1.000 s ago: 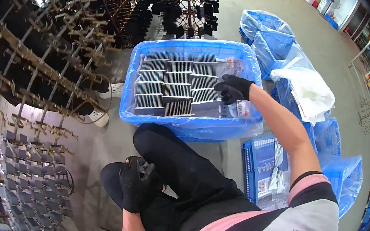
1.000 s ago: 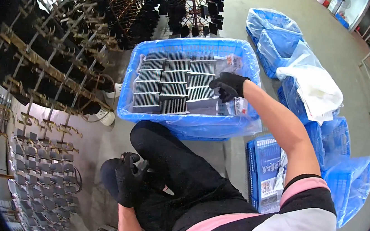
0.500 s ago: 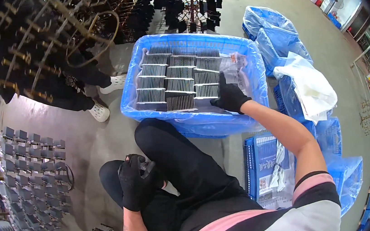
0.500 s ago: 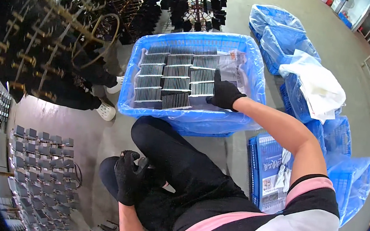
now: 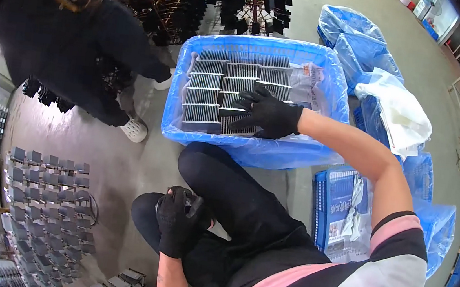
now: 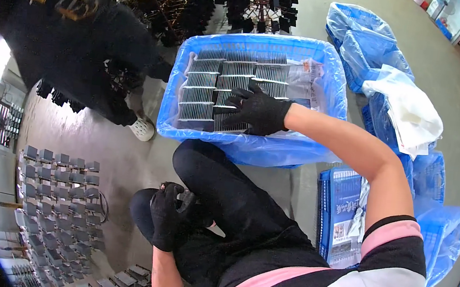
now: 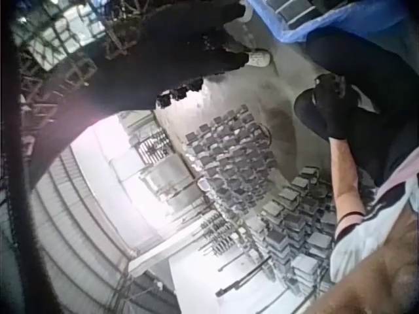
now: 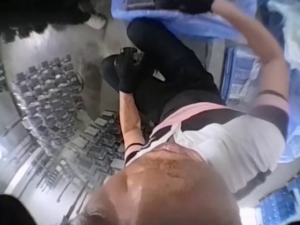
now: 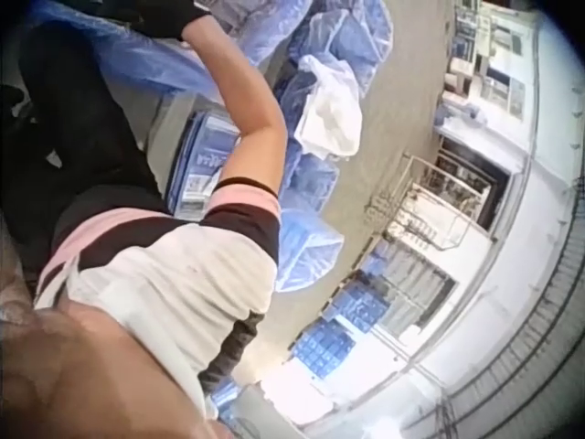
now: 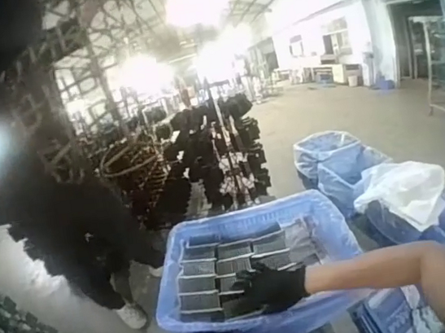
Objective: The recorder is taking metal cooling fins from a production rack and packing them into plastic-lined blue bins.
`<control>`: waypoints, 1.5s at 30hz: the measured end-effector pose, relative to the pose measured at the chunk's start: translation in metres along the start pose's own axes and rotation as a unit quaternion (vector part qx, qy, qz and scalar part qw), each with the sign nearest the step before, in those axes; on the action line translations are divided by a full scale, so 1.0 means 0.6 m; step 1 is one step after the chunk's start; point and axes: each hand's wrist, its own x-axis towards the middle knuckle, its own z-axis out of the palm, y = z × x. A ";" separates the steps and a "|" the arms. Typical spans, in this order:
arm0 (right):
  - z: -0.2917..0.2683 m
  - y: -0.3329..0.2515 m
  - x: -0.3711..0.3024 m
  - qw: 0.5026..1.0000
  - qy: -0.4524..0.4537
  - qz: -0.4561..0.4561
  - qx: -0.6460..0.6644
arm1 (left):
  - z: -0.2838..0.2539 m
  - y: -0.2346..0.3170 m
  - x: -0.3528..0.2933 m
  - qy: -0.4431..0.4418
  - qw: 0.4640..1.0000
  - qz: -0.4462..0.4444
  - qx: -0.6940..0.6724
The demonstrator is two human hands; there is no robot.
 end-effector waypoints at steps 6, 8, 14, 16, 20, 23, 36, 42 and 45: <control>0.026 0.017 0.012 0.998 -0.032 0.011 0.058 | -0.009 0.008 0.006 -0.035 0.999 -0.037 0.008; 0.035 0.011 0.019 0.998 -0.001 0.019 0.065 | -0.019 0.015 0.013 -0.050 0.999 -0.011 0.006; 0.128 0.005 0.062 0.992 0.083 0.005 -0.098 | -0.019 0.023 0.025 -0.048 0.996 0.064 0.032; 0.134 0.003 0.064 0.994 0.089 0.032 -0.055 | -0.015 0.020 0.025 -0.038 0.998 0.052 0.029; 0.115 -0.005 0.063 0.993 0.096 0.073 -0.016 | 0.006 0.001 0.016 -0.025 0.999 0.010 0.026; 0.111 -0.014 0.071 0.992 0.083 0.096 -0.011 | 0.012 -0.004 0.010 -0.027 0.999 -0.003 0.029; 0.011 0.122 -0.071 0.881 0.157 0.418 0.155 | -0.048 0.032 0.007 -0.033 0.990 0.054 0.128; 0.096 0.188 -0.121 0.803 0.113 0.368 0.455 | -0.034 0.039 0.024 -0.040 0.991 0.092 0.084; 0.080 0.161 -0.080 0.559 0.169 0.409 0.701 | -0.039 0.037 0.020 -0.044 0.992 0.072 0.092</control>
